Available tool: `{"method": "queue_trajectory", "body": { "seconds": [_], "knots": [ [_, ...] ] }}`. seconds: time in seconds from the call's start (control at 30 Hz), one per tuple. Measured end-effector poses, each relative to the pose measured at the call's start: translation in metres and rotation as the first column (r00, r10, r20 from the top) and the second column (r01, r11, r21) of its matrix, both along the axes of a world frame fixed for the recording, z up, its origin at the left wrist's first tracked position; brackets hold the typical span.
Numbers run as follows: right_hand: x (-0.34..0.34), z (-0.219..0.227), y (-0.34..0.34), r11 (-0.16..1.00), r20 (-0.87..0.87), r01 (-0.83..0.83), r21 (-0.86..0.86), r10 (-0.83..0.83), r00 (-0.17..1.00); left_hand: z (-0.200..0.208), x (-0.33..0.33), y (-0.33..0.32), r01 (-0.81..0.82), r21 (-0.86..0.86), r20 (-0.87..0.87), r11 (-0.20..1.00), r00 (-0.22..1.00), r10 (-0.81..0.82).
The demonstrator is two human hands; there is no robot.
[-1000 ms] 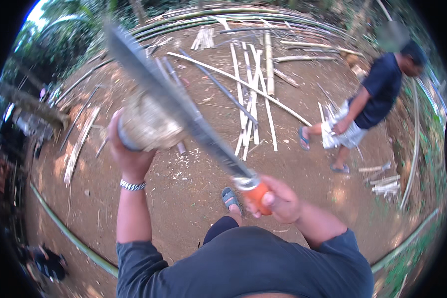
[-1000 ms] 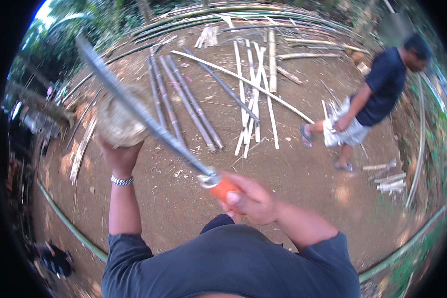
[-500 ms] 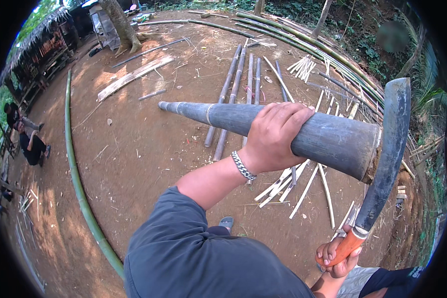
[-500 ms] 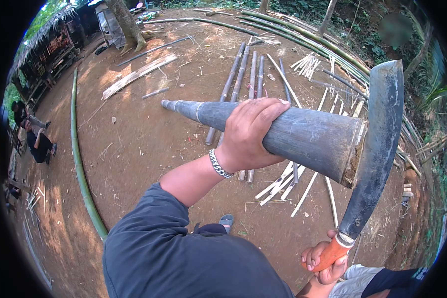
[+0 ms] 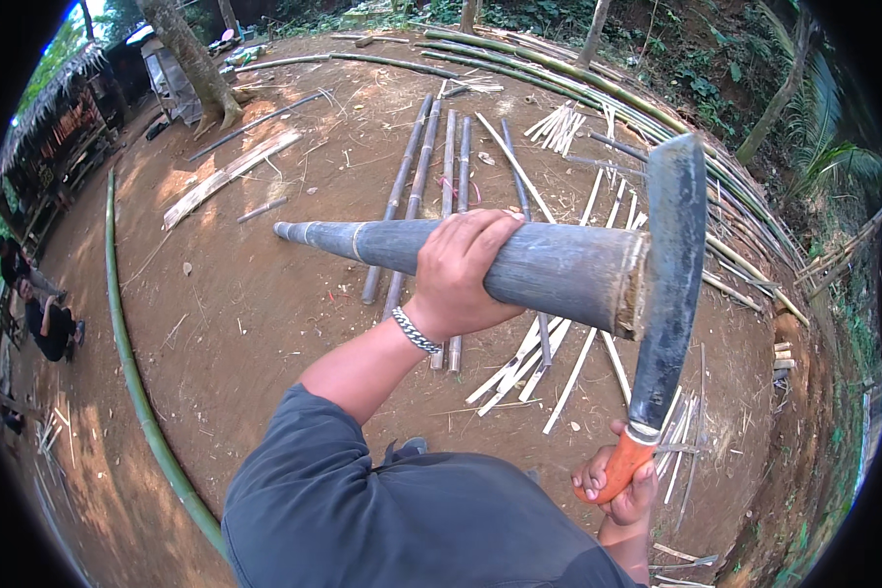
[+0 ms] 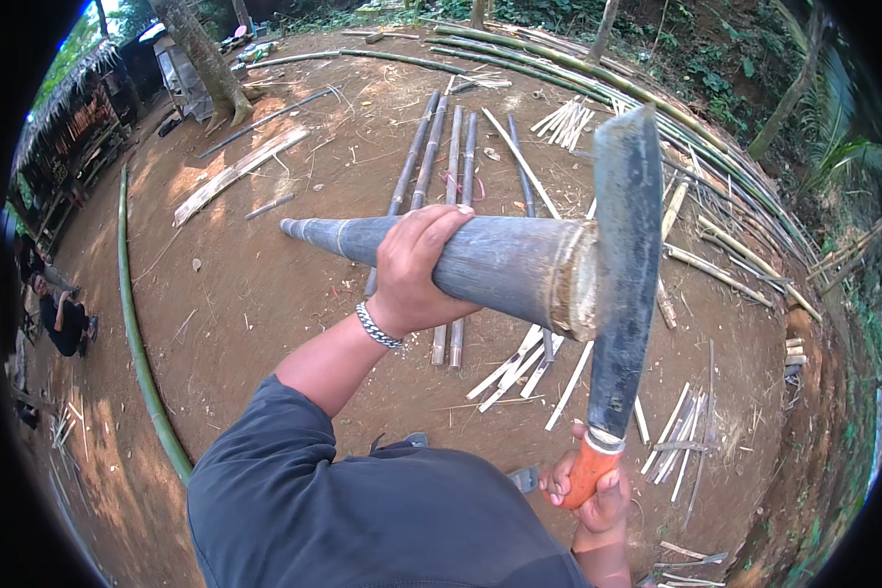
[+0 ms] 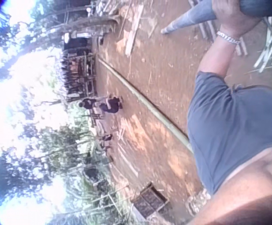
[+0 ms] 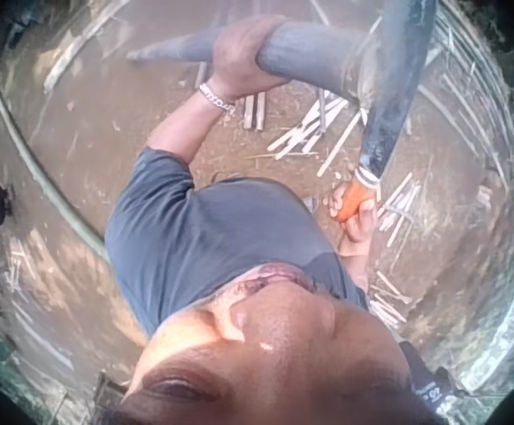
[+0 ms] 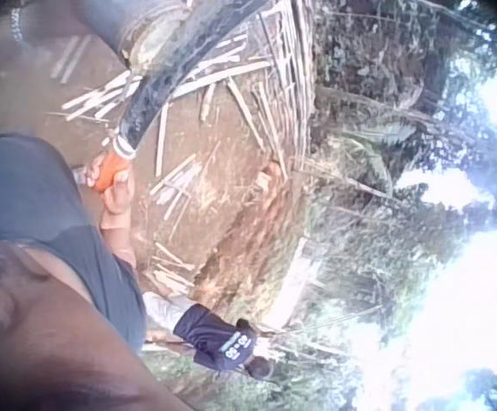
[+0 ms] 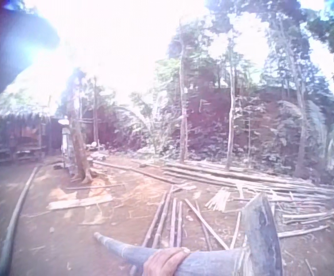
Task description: The person picks up a long bamboo pole and uses a machete to cut it into smaller sections. They then use a wooden mallet to strike the machete and split the bamboo pole vertically into strips.
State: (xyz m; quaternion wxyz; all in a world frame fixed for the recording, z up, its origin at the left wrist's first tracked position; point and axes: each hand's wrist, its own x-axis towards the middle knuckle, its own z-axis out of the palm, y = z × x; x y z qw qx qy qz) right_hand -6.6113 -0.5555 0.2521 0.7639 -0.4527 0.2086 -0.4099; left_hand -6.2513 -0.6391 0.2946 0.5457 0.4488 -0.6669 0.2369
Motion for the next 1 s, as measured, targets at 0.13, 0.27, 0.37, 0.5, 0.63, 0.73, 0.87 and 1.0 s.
{"method": "queue_trajectory", "body": {
  "seconds": [0.13, 0.27, 0.37, 0.5, 0.63, 0.73, 0.87, 1.0],
  "knots": [
    [-0.037, 0.008, -0.046, 0.995, -0.006, -0.074, -0.063, 0.074, 0.997, 0.006, -0.033, -0.024, -0.065, -0.06, -0.016, 0.996, 0.998, 0.064],
    [-0.1, 0.022, -0.1, 0.989, -0.007, -0.102, -0.111, 0.102, 0.995, 0.014, -0.094, -0.057, -0.123, -0.126, -0.056, 0.984, 0.992, 0.117],
    [-0.159, 0.027, -0.145, 0.983, 0.003, -0.142, -0.119, 0.143, 0.99, 0.02, -0.148, -0.082, -0.181, -0.156, -0.058, 0.971, 0.983, 0.174],
    [-0.244, 0.051, -0.206, 0.976, 0.001, -0.17, -0.137, 0.172, 0.985, 0.039, -0.231, -0.126, -0.213, -0.168, -0.099, 0.963, 0.975, 0.198],
    [-0.308, 0.093, -0.242, 0.957, -0.039, -0.151, -0.248, 0.146, 0.988, 0.063, -0.296, -0.163, -0.206, -0.188, -0.129, 0.96, 0.974, 0.183],
    [-0.316, 0.103, -0.265, 0.942, -0.043, -0.213, -0.259, 0.209, 0.977, 0.071, -0.308, -0.189, -0.204, -0.201, -0.076, 0.958, 0.978, 0.192],
    [-0.299, 0.117, -0.305, 0.929, -0.123, -0.3, -0.217, 0.279, 0.952, 0.073, -0.297, -0.208, -0.236, -0.083, -0.061, 0.968, 0.971, 0.231],
    [-0.297, 0.14, -0.326, 0.934, -0.154, -0.27, -0.232, 0.239, 0.959, 0.097, -0.325, -0.24, -0.29, -0.136, -0.05, 0.947, 0.957, 0.286]
  ]
}}
